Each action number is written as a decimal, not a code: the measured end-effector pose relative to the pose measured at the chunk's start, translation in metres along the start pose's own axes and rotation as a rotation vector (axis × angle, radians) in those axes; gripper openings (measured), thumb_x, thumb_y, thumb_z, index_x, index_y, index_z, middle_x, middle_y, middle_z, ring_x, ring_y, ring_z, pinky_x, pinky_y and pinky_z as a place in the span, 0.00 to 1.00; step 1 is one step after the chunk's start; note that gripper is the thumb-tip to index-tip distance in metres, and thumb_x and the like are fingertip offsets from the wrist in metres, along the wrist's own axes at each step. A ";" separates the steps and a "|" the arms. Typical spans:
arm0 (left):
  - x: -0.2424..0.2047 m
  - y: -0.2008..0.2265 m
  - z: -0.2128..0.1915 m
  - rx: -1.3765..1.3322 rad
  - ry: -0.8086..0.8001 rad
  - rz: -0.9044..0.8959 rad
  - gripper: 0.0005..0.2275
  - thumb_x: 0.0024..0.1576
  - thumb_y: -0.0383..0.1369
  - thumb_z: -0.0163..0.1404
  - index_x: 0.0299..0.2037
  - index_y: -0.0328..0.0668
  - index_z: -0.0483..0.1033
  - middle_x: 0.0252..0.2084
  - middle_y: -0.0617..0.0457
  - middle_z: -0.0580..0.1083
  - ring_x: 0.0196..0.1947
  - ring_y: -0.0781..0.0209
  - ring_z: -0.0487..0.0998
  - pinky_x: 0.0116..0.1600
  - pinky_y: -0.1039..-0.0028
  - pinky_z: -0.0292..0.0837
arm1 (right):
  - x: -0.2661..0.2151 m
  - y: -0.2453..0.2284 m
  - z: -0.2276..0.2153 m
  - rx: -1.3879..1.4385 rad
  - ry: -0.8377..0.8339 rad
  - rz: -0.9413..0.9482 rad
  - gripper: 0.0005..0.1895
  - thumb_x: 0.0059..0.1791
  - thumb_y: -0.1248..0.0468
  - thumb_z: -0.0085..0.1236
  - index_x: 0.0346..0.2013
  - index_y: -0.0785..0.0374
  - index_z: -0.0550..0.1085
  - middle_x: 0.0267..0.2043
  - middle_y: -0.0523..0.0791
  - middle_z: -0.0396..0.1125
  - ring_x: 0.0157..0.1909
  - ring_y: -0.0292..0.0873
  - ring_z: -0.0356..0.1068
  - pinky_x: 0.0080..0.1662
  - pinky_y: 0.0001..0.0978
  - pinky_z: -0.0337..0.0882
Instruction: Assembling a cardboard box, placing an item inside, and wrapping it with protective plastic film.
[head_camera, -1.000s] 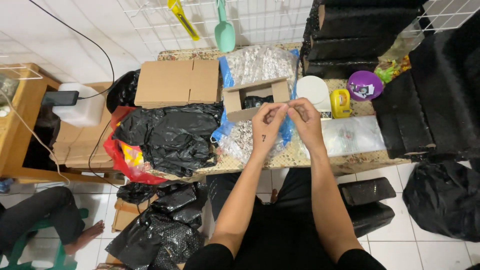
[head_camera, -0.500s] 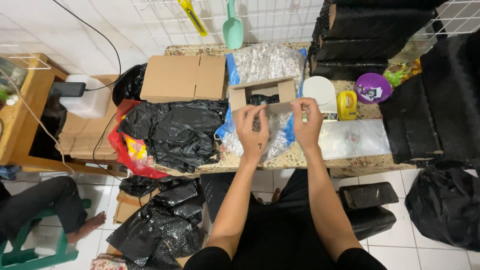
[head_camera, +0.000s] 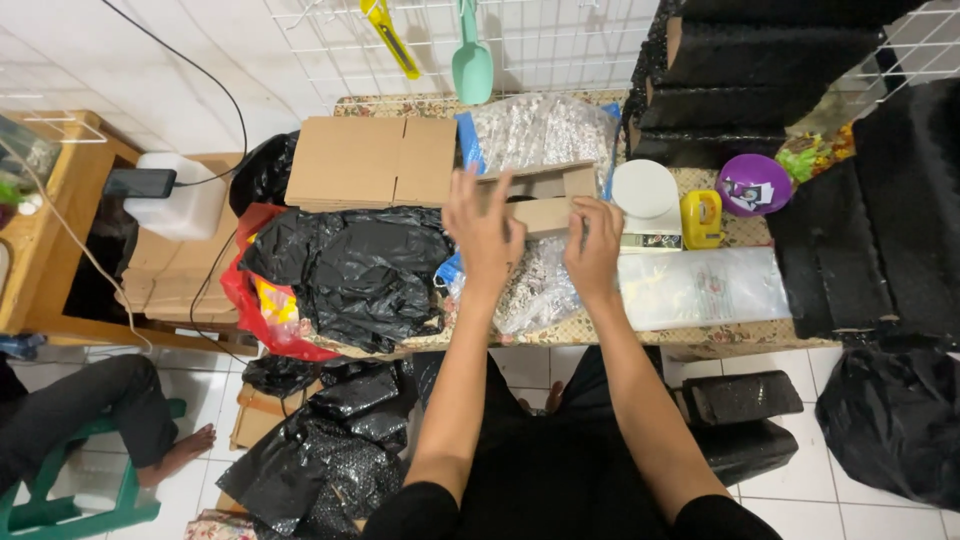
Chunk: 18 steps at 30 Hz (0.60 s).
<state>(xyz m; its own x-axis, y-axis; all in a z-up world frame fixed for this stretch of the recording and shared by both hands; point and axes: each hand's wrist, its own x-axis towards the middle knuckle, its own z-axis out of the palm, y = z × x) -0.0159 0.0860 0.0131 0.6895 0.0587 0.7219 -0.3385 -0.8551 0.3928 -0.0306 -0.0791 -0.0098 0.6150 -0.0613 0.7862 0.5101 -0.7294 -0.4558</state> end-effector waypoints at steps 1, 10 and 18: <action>0.003 0.001 0.001 0.002 -0.001 -0.004 0.31 0.48 0.28 0.54 0.66 0.62 0.69 0.74 0.44 0.55 0.75 0.38 0.51 0.67 0.45 0.50 | 0.000 0.000 -0.001 0.001 -0.004 0.000 0.04 0.59 0.68 0.49 0.40 0.64 0.70 0.47 0.49 0.71 0.51 0.52 0.66 0.56 0.42 0.64; 0.003 0.006 0.006 -0.110 0.076 0.098 0.05 0.58 0.33 0.53 0.42 0.54 0.80 0.54 0.57 0.76 0.60 0.56 0.75 0.73 0.51 0.54 | 0.026 -0.010 -0.009 0.053 0.078 -0.025 0.06 0.59 0.65 0.50 0.38 0.62 0.69 0.45 0.47 0.73 0.46 0.51 0.68 0.54 0.43 0.63; 0.011 -0.009 0.024 -0.002 -0.084 0.070 0.06 0.64 0.39 0.46 0.40 0.50 0.71 0.55 0.51 0.72 0.65 0.51 0.68 0.74 0.51 0.49 | 0.054 -0.008 0.006 0.061 -0.144 -0.098 0.07 0.59 0.67 0.48 0.37 0.66 0.68 0.51 0.52 0.73 0.56 0.57 0.69 0.59 0.46 0.66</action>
<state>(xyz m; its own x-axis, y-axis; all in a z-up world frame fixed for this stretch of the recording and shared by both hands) 0.0101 0.0814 0.0035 0.7154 -0.0449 0.6973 -0.3890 -0.8545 0.3442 0.0020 -0.0721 0.0340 0.6381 0.1091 0.7622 0.6045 -0.6841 -0.4081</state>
